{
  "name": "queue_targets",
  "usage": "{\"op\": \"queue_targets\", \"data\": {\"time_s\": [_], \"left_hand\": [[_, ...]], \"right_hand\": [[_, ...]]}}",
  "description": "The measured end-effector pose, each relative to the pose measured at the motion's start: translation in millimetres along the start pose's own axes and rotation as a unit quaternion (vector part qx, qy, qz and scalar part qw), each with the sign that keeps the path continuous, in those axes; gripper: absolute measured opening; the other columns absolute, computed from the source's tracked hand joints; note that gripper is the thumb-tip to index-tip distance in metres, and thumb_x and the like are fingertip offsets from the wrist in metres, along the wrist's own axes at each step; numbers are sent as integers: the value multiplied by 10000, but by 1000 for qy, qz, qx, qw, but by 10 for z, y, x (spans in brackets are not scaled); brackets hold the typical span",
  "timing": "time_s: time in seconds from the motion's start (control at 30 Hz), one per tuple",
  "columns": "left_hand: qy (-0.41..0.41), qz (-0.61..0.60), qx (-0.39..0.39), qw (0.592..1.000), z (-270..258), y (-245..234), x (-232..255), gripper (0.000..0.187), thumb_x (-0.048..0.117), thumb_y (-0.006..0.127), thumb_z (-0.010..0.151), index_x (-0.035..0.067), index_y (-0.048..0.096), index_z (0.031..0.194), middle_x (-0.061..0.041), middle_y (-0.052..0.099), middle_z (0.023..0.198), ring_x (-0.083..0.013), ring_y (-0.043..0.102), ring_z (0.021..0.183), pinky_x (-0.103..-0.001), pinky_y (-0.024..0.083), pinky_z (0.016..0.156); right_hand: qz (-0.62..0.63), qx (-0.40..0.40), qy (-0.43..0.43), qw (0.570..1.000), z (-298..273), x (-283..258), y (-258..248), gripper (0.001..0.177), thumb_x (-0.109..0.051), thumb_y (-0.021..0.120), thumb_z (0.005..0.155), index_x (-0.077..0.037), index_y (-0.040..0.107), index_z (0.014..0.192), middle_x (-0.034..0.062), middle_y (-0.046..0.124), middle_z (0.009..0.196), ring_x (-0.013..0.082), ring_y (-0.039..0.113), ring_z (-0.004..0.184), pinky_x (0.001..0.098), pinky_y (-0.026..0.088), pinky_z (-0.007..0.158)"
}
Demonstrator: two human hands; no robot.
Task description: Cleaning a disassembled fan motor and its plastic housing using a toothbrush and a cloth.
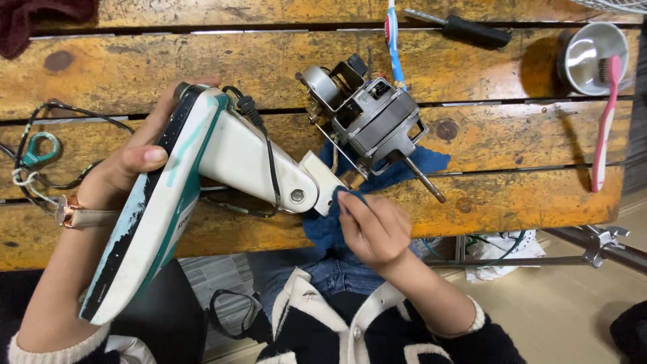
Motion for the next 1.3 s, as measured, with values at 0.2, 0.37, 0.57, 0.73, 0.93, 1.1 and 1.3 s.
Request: {"op": "queue_targets", "data": {"time_s": [0.2,0.37,0.57,0.73,0.93,1.1,1.3], "left_hand": [[50,52,-5,997,31,-52,35,1073,753,473,691,97,307,1524,-147,337,1539,-285,436,1310,-438,390,1052],[27,17,5,999,31,-31,16,1100,695,516,639,105,278,1536,-140,392,1469,-261,466,1261,-398,385,1032],[51,43,-12,998,20,-47,-3,1065,729,475,695,106,277,1534,-142,303,1556,-284,425,1311,-431,388,1052],[58,49,-12,997,15,-52,-45,1071,735,475,703,92,257,1532,-163,364,1484,-276,455,1257,-428,418,1026],[47,32,-7,998,46,-13,-6,1084,724,493,672,92,274,1525,-150,338,1546,-274,447,1293,-430,409,1041],[57,36,-10,998,34,-32,13,1074,729,500,692,96,275,1529,-153,386,1450,-263,477,1225,-414,436,1012],[42,32,0,999,38,-36,-2,1113,743,505,675,75,274,1535,-141,354,1558,-258,450,1330,-429,386,1084]], "right_hand": [[51,-78,-41,995,-67,-21,26,148,-38,642,985,60,732,1051,135,615,824,221,607,645,347,550,591],[8,-23,29,999,-44,-9,57,148,-87,634,992,-6,757,983,125,637,789,251,632,614,350,529,568],[35,-47,18,998,-150,-2,72,120,-78,661,970,8,745,977,128,662,813,234,628,620,345,543,583],[40,-32,31,998,-62,-39,56,109,-54,652,974,17,734,970,126,635,777,235,609,593,343,509,549],[56,-20,45,997,-10,-14,52,141,-68,638,984,34,724,939,147,645,785,249,616,585,348,510,541],[60,-17,44,997,-183,19,21,107,-39,666,955,42,723,913,147,669,800,246,617,598,348,508,551],[136,-55,234,961,-534,276,-22,286,-112,821,874,-12,731,1126,156,745,992,202,735,863,264,609,801]]}}
Point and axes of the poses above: each hand's wrist, its own z-axis towards the middle knuckle, its own y-axis out of the palm, x = y × z, the point moved 8 cm from there along z, towards the middle knuckle
